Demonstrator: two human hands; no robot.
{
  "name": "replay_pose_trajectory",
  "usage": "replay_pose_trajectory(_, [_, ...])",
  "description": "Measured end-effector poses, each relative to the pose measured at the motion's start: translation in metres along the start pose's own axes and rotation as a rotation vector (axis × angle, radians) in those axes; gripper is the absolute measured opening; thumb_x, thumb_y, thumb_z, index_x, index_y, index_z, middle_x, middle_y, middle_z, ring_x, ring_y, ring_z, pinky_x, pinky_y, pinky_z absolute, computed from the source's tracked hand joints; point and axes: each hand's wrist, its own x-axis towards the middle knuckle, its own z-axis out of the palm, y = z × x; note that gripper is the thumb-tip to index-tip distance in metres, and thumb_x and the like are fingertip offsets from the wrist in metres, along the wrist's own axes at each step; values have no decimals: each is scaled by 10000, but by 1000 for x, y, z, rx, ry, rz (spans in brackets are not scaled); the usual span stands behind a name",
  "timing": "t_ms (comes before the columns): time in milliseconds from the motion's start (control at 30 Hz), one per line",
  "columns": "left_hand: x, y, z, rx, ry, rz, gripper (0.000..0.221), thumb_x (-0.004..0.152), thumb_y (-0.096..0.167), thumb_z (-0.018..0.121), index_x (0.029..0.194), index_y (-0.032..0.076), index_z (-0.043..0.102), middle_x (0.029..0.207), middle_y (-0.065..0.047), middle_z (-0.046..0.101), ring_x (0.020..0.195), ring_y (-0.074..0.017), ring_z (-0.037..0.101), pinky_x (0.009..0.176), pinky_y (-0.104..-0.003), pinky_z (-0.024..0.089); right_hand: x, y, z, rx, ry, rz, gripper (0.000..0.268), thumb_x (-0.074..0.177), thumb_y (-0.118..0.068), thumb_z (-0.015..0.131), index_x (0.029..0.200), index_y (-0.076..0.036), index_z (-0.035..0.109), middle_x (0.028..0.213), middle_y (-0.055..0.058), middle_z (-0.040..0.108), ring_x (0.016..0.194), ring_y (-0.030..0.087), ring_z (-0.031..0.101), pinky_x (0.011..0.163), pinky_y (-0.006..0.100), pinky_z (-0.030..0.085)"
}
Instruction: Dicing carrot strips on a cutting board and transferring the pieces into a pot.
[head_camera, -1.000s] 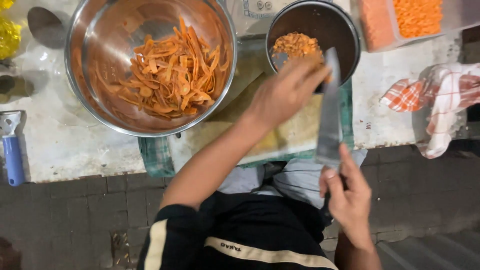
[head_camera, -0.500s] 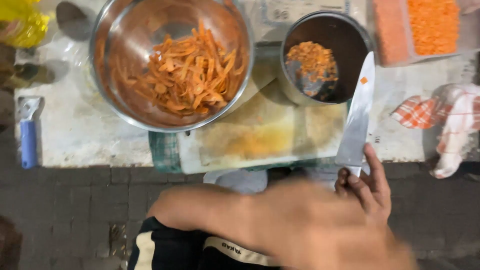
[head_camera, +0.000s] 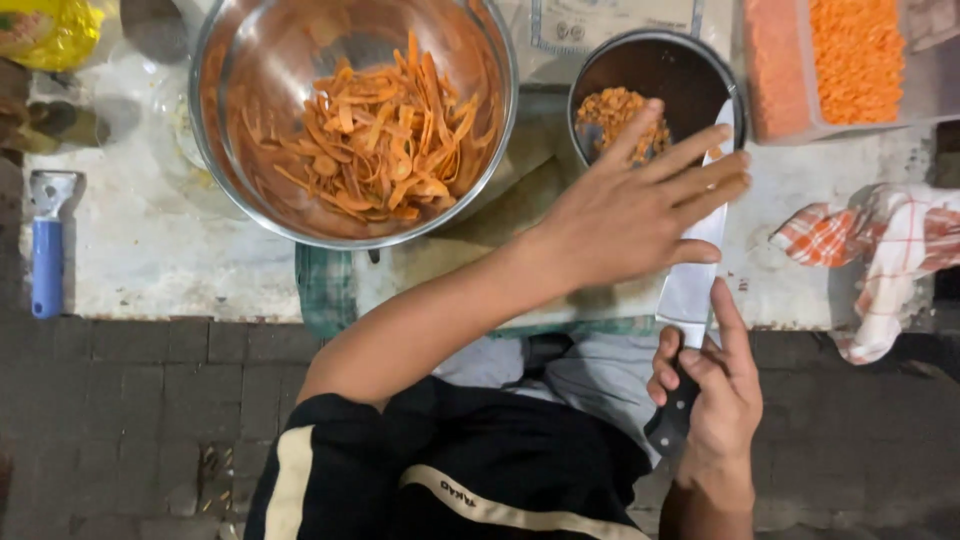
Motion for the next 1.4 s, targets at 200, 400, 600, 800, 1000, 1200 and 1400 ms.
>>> replay_pose_trajectory(200, [5, -31, 49, 210, -30, -229, 906, 953, 722, 294, 1413, -31, 500, 1564, -96, 370, 1481, -250, 72, 1149, -629, -123, -15, -6, -9, 50, 32, -65, 794, 802, 55, 390, 1564, -169, 374, 880, 153, 586, 586, 141, 442, 449, 230, 424])
replay_pose_trajectory(400, [-35, -22, -14, 99, 372, -210, 238, 862, 88, 611, 1070, -21, 653, 1124, -127, 654, 1081, -266, 608, 1056, -395, 416, -17, -1, -21, -337, 84, -142, 773, 835, 83, 380, 1588, -60, 290, 966, 117, 595, 661, 151, 490, 530, 235, 471])
replay_pose_trajectory(600, [-114, -21, 32, -36, 137, -406, 225, 832, 61, 571, 1037, 7, 646, 1129, -142, 628, 1081, -290, 600, 784, -386, 534, -17, 6, -29, -950, -27, -484, 475, 865, 96, 591, 1335, 94, 523, 911, 168, 651, 790, 197, 624, 672, 264, 502])
replay_pose_trajectory(800, [-134, -23, 53, 110, 180, -435, 132, 838, 114, 571, 946, 64, 626, 1007, -62, 562, 951, -245, 556, 803, -351, 493, -15, 14, -21, -1145, -265, -307, 521, 787, 49, 590, 1299, -45, 605, 874, 84, 720, 662, 159, 641, 621, 249, 505])
replay_pose_trajectory(1000, [-137, -25, 62, 212, 157, -379, 123, 815, 103, 582, 901, 28, 630, 951, -100, 577, 875, -255, 563, 838, -368, 489, -22, 37, -29, -1084, -223, -219, 486, 767, 40, 610, 1247, -38, 635, 845, 69, 718, 668, 153, 643, 648, 245, 508])
replay_pose_trajectory(1200, [-158, 4, 61, 85, -89, -256, 230, 808, 112, 609, 988, 2, 700, 1134, -143, 619, 1021, -267, 556, 900, -411, 456, -23, 50, -45, -971, -180, -269, 465, 773, 48, 613, 1237, 16, 618, 961, 119, 734, 761, 167, 688, 714, 256, 540])
replay_pose_trajectory(1400, [-174, 32, 48, 14, 62, -209, 395, 882, 319, 666, 1106, -5, 652, 1152, -118, 591, 1105, -270, 515, 908, -385, 389, -21, 57, -53, -907, -158, -371, 420, 795, 52, 635, 1213, 70, 599, 994, 147, 721, 783, 167, 728, 693, 242, 566])
